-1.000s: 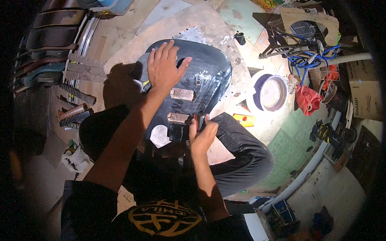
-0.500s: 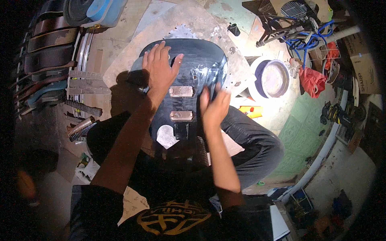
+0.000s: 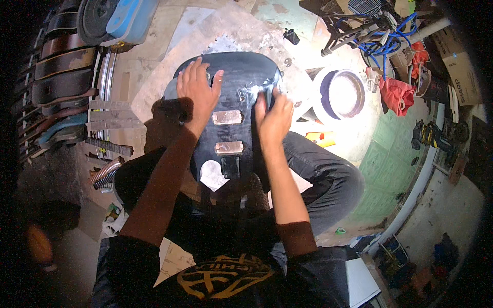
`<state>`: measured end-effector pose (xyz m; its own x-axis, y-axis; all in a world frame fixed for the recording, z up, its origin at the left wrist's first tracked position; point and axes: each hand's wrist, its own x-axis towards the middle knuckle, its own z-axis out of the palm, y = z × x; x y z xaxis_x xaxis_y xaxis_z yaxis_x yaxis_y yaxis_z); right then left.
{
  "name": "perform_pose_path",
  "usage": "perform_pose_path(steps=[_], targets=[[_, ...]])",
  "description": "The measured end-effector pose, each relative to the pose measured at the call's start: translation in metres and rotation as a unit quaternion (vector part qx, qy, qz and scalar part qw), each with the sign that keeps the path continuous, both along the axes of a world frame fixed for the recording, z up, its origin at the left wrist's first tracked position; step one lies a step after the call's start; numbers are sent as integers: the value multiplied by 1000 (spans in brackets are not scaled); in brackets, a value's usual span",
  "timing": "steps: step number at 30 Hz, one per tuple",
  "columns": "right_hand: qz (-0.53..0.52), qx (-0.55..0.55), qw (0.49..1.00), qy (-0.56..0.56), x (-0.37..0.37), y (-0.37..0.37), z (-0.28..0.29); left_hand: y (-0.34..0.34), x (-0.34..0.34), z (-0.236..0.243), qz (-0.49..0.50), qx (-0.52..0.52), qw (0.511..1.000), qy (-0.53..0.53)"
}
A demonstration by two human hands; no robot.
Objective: The person applies a liquid from a container to the surface of a guitar body, then uses a cloth to wipe and spread the liquid across the wood.
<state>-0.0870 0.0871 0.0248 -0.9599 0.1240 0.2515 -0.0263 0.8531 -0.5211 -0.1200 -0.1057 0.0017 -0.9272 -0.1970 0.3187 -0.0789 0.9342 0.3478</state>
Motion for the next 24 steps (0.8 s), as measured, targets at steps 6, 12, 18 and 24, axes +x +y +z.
perform_pose_path(steps=[6,12,18,24], targets=[[51,-18,999,8,77,3,-13,-4,-2,-4,9,-15,1000,7],[-11,11,1000,13,-19,0,-6,0,-1,3,5,-1,1000,6],[13,-20,999,23,46,-1,-18,1,-2,8,12,-1,1000,8],[20,6,999,31,8,6,-20,6,-2,0,21,-15,999,31]])
